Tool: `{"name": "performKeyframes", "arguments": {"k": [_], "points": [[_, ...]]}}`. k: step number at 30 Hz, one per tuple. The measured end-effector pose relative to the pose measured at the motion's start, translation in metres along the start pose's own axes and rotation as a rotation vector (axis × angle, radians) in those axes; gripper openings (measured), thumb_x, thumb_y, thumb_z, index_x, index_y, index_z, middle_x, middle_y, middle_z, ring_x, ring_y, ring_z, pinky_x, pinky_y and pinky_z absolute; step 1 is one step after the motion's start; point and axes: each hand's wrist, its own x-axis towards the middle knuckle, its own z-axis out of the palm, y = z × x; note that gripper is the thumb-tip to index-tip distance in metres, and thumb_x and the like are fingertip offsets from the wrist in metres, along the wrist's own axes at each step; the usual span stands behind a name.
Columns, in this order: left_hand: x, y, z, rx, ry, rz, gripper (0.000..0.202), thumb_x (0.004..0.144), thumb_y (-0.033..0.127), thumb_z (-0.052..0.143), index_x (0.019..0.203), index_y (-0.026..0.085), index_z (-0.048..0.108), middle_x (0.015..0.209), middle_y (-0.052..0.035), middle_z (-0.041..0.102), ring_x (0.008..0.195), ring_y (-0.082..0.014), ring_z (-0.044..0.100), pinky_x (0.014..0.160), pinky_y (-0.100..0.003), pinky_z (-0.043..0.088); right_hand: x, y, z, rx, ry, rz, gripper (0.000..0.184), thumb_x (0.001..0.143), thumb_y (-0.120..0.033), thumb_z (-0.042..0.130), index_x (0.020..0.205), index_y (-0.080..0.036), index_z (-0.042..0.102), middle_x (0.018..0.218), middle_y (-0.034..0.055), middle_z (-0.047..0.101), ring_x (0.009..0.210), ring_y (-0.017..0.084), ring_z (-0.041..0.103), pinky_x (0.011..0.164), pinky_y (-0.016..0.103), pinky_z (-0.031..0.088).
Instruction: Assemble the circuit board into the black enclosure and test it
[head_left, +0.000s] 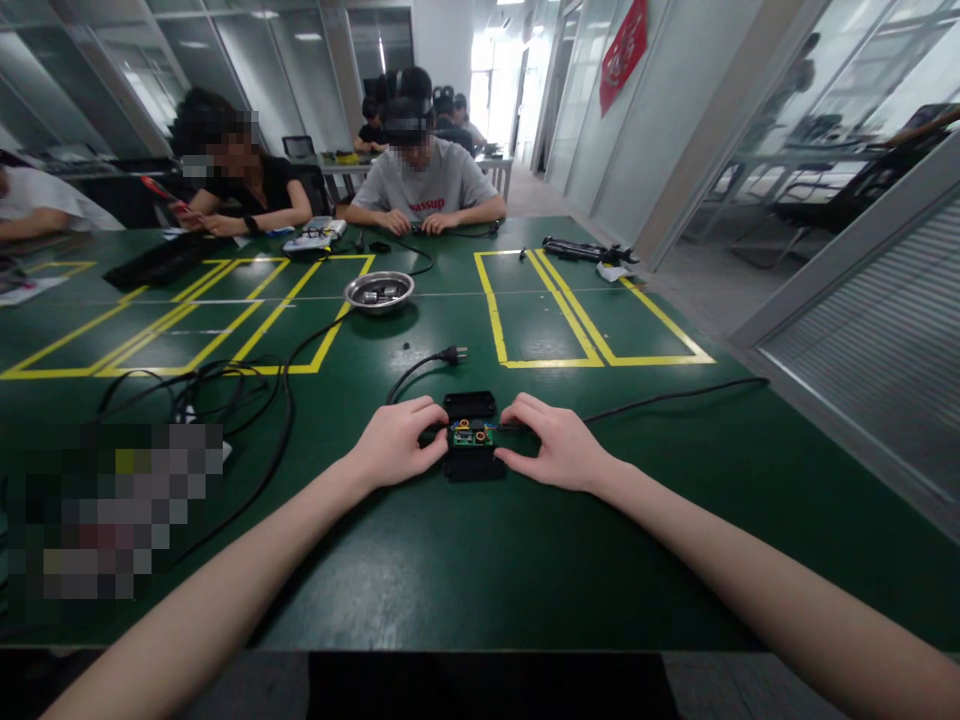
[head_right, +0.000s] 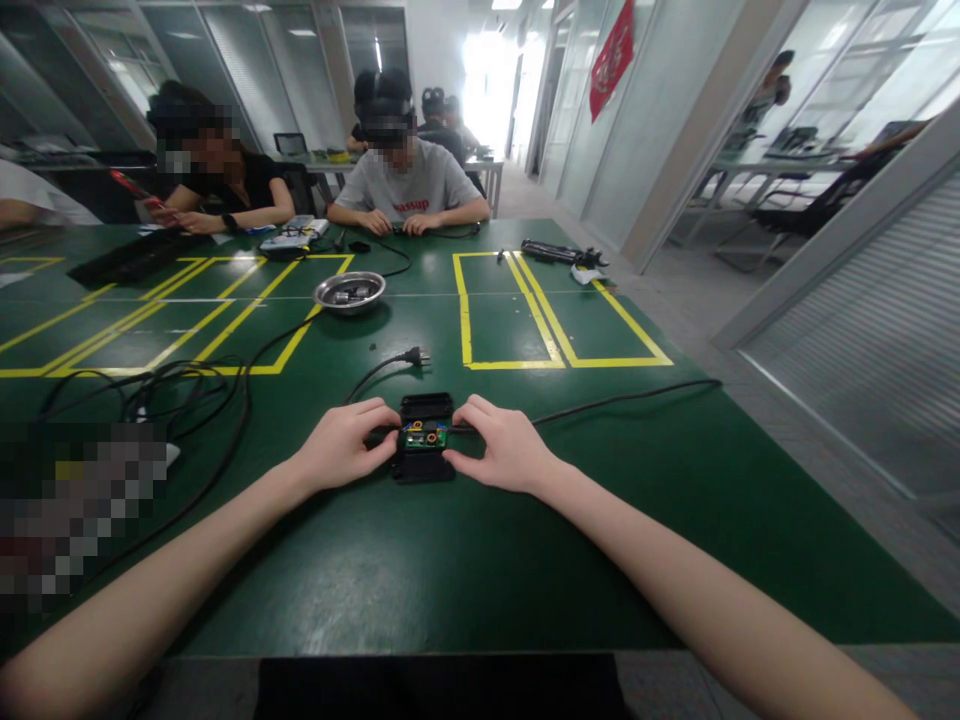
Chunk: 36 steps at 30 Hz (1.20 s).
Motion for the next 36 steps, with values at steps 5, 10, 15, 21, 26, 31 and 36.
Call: {"name": "performKeyframes", "arguments": {"k": [5,10,15,21,26,31,36], "points": [[0.000,0.000,0.000,-0.015,-0.011,-0.011,0.014,0.093,0.024,0.056,0.091,0.019,0.069,0.084,-0.0013,0.069,0.067,-0.0141,0.064,0.062,-0.025,0.044,0.000,-0.006,0.000,-0.043,-0.030,0.012,0.064,0.074,-0.050,0.081,0.125,-0.022,0.055,0.127,0.0123,0.061,0.086,0.023,0.069,0.070,0.037,0.057],[0.000,0.001,-0.001,-0.037,0.001,-0.030,0.012,0.092,0.022,0.058,0.092,0.019,0.069,0.083,-0.0009,0.068,0.066,-0.0133,0.062,0.062,-0.024,0.044,-0.004,-0.005,0.000,0.032,-0.051,-0.181,0.050,0.076,-0.044,0.083,0.117,-0.023,0.065,0.151,0.0161,0.046,0.106,0.027,0.065,0.086,0.046,0.060],[0.000,-0.001,0.002,-0.048,0.022,-0.027,0.012,0.091,0.022,0.058,0.091,0.019,0.069,0.083,-0.0008,0.068,0.065,-0.0128,0.063,0.061,-0.024,0.044,-0.004,0.000,0.002,0.080,-0.028,-0.247,0.033,0.081,-0.037,0.082,0.108,-0.021,0.071,0.151,0.0171,0.048,0.116,0.029,0.063,0.099,0.050,0.057],[0.000,0.000,0.002,-0.046,0.053,-0.013,0.012,0.092,0.022,0.057,0.091,0.018,0.069,0.082,-0.0005,0.067,0.061,-0.0114,0.059,0.059,-0.023,0.043,-0.003,0.003,0.004,0.060,-0.015,-0.258,0.038,0.083,-0.035,0.080,0.118,-0.022,0.070,0.151,0.0176,0.050,0.115,0.029,0.063,0.100,0.052,0.057],[0.000,0.000,0.001,-0.128,0.093,-0.016,0.013,0.092,0.022,0.056,0.092,0.018,0.068,0.083,-0.0014,0.068,0.064,-0.0116,0.060,0.059,-0.022,0.044,0.000,0.007,0.001,0.099,0.017,-0.181,0.038,0.089,-0.033,0.073,0.123,-0.021,0.061,0.138,0.0164,0.062,0.116,0.028,0.066,0.096,0.045,0.058],[0.000,0.000,0.002,-0.191,0.117,-0.010,0.013,0.090,0.021,0.056,0.087,0.018,0.068,0.080,-0.0015,0.069,0.067,-0.0123,0.063,0.060,-0.022,0.045,0.003,0.015,-0.006,0.026,0.070,-0.143,0.013,0.099,-0.020,0.055,0.102,-0.019,0.067,0.090,0.0054,0.075,0.073,0.017,0.070,0.067,0.029,0.055],[-0.001,0.007,-0.003,-0.100,0.093,0.079,0.011,0.085,0.022,0.055,0.079,0.018,0.064,0.072,-0.0004,0.066,0.062,-0.0127,0.061,0.058,-0.023,0.043,-0.001,0.008,-0.011,-0.054,0.195,-0.335,0.011,0.098,-0.019,0.057,0.096,-0.018,0.067,0.080,0.0045,0.074,0.068,0.016,0.069,0.062,0.027,0.051]]}}
